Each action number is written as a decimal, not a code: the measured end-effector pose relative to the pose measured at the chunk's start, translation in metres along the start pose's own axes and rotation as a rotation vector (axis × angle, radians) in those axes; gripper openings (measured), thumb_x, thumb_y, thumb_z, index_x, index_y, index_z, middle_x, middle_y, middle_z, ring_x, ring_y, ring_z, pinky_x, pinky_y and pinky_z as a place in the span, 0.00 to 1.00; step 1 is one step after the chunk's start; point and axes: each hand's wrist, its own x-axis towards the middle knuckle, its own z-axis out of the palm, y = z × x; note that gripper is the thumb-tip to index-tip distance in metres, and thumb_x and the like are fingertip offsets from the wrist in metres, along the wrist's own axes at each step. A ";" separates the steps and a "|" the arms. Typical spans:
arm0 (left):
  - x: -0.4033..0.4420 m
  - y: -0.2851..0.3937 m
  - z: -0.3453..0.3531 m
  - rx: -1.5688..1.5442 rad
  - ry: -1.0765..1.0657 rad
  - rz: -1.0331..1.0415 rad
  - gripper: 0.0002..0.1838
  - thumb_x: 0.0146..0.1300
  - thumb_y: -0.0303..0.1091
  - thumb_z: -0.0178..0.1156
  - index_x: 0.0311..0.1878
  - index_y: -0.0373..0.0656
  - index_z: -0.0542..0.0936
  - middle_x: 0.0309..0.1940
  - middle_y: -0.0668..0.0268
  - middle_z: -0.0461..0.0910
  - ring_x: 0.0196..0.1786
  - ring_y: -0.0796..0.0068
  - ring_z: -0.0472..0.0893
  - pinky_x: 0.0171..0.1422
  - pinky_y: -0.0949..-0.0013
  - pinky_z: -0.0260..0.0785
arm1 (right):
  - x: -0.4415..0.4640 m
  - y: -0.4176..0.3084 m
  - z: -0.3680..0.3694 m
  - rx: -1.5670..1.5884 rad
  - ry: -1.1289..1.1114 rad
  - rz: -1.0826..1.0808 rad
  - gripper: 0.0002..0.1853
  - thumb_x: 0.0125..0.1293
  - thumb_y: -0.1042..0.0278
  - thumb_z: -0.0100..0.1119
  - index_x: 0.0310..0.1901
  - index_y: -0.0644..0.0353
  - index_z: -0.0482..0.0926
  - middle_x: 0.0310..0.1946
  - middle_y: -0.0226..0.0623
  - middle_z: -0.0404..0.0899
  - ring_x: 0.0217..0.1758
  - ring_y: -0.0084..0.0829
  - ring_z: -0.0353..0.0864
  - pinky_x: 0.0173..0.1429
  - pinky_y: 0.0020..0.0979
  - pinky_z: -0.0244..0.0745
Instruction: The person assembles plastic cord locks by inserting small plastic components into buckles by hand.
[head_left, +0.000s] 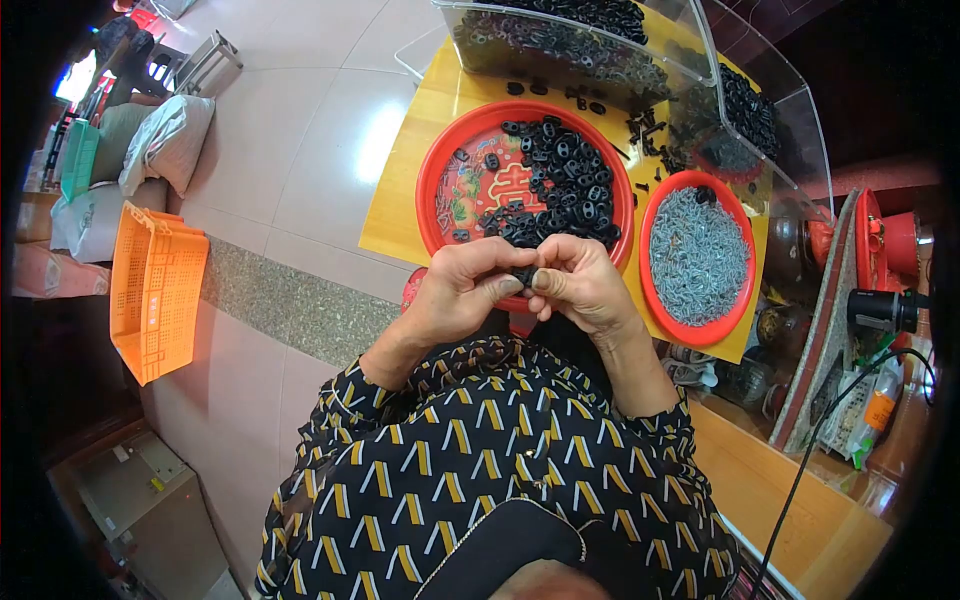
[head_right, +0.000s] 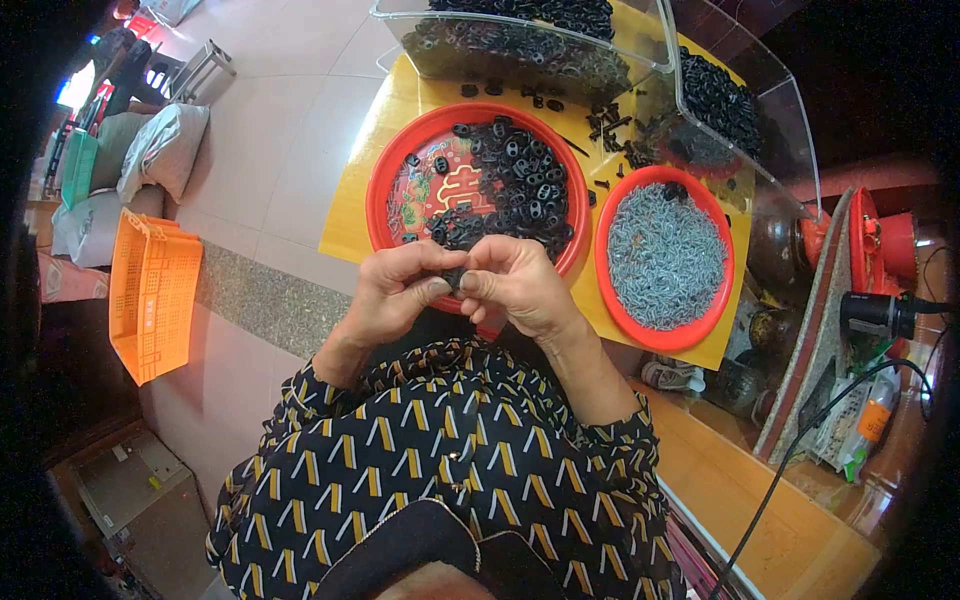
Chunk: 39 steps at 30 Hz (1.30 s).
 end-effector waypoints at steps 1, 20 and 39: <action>0.000 -0.001 0.000 0.035 0.001 0.006 0.12 0.53 0.16 0.53 0.42 0.32 0.75 0.33 0.62 0.77 0.39 0.76 0.77 0.43 0.76 0.70 | 0.001 0.001 -0.002 -0.010 -0.007 0.004 0.07 0.54 0.73 0.61 0.31 0.63 0.74 0.22 0.34 0.76 0.22 0.21 0.77 0.23 0.18 0.74; 0.001 -0.004 0.000 -0.144 0.040 0.011 0.14 0.54 0.16 0.52 0.46 0.33 0.73 0.37 0.64 0.77 0.40 0.80 0.76 0.45 0.76 0.69 | -0.003 -0.015 0.003 0.013 0.013 0.014 0.09 0.57 0.69 0.58 0.35 0.65 0.74 0.25 0.37 0.77 0.25 0.22 0.78 0.26 0.20 0.76; -0.013 0.001 0.004 -0.186 -0.016 -0.045 0.14 0.56 0.23 0.56 0.46 0.32 0.72 0.37 0.64 0.76 0.40 0.80 0.75 0.46 0.77 0.70 | -0.015 -0.005 0.013 -0.069 0.035 0.035 0.09 0.60 0.66 0.55 0.35 0.64 0.73 0.22 0.32 0.76 0.21 0.19 0.76 0.23 0.17 0.72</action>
